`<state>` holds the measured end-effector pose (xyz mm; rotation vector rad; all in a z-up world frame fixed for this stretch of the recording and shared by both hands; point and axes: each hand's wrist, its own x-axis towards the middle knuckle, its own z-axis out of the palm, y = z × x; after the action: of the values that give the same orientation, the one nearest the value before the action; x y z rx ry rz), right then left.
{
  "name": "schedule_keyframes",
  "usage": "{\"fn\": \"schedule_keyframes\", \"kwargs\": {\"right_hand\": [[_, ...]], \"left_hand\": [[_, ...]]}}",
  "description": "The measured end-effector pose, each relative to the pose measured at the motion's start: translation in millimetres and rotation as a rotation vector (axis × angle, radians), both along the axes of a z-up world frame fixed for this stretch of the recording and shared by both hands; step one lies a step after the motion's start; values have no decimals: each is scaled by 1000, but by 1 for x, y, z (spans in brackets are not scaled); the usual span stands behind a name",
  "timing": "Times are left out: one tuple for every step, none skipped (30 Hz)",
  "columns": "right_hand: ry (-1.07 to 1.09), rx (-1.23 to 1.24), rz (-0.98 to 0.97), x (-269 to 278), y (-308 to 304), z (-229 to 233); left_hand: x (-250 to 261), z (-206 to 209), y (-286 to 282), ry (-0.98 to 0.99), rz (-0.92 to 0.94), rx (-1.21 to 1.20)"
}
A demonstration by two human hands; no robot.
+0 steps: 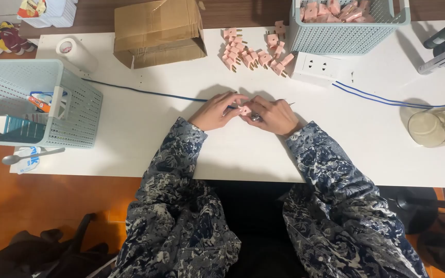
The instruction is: Assembling small pink plastic components by inserting metal parts using a precision screwdriver on a white desk.
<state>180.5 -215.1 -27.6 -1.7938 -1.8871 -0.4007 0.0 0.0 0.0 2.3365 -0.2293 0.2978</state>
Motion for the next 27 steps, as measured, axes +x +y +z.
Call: {"fn": "schedule_keyframes", "kwargs": {"right_hand": [[0, 2, -3, 0, -1, 4], [14, -27, 14, -1, -2, 9], [28, -58, 33, -1, -4, 13], [28, -58, 32, 1, -3, 12], [26, -63, 48, 3, -2, 11], [24, -68, 65, 5, -2, 11], [26, -71, 65, 5, -3, 11], [16, -72, 64, 5, -4, 11], [3, -67, 65, 7, -1, 12], [2, -63, 67, 9, 2, 9], [0, -40, 73, 10, 2, 6], [-2, -17, 80, 11, 3, 3], [-1, -19, 80, 10, 2, 5], [-1, -17, 83, 10, 1, 8], [-2, -13, 86, 9, 0, 11], [-1, -14, 86, 9, 1, 10], [10, 1, 85, 8, 1, 9], [21, 16, 84, 8, 1, 8], [23, 15, 85, 7, 1, 8], [25, 23, 92, 7, 0, 9], [27, 35, 98, 6, 1, 10], [28, 39, 97, 10, 0, 7], [56, 40, 72, 14, -1, 3], [84, 41, 48, 17, -1, 0], [87, 41, 44, 19, -6, 5], [99, 23, 4, 22, -11, 11], [109, 4, -32, 25, -15, 17]], "left_hand": [[1, -8, 4, 0, -3, 2], [2, -17, 9, -8, -3, 55], [3, -26, 12, -17, -1, 106], [4, -24, 13, -17, -2, 106], [4, -22, 13, -7, -6, 118], [4, -20, 13, 3, -9, 129], [3, -24, 12, 5, -9, 126], [3, -27, 12, 16, 2, 137], [4, -28, 14, 25, 14, 154], [6, -22, 13, 24, 16, 158], [5, -18, 10, -4, 47, 195], [5, -14, 7, -32, 78, 232], [6, -18, 7, -30, 77, 229], [6, -22, 7, -31, 76, 215], [7, -25, 8, -32, 75, 202], [8, -30, 10, -32, 74, 202], [9, -34, 11, -27, 68, 169], [10, -39, 13, -23, 61, 137], [9, -39, 12, -22, 61, 136], [8, -38, 11, -11, 70, 110], [7, -36, 12, 0, 78, 89], [8, -37, 11, 1, 77, 93], [8, -39, 10, 0, 89, 79], [7, -40, 9, -1, 100, 64], [9, -40, 9, 2, 97, 64], [10, -39, 10, -14, 109, 93], [11, -39, 9, -33, 124, 119]]}}
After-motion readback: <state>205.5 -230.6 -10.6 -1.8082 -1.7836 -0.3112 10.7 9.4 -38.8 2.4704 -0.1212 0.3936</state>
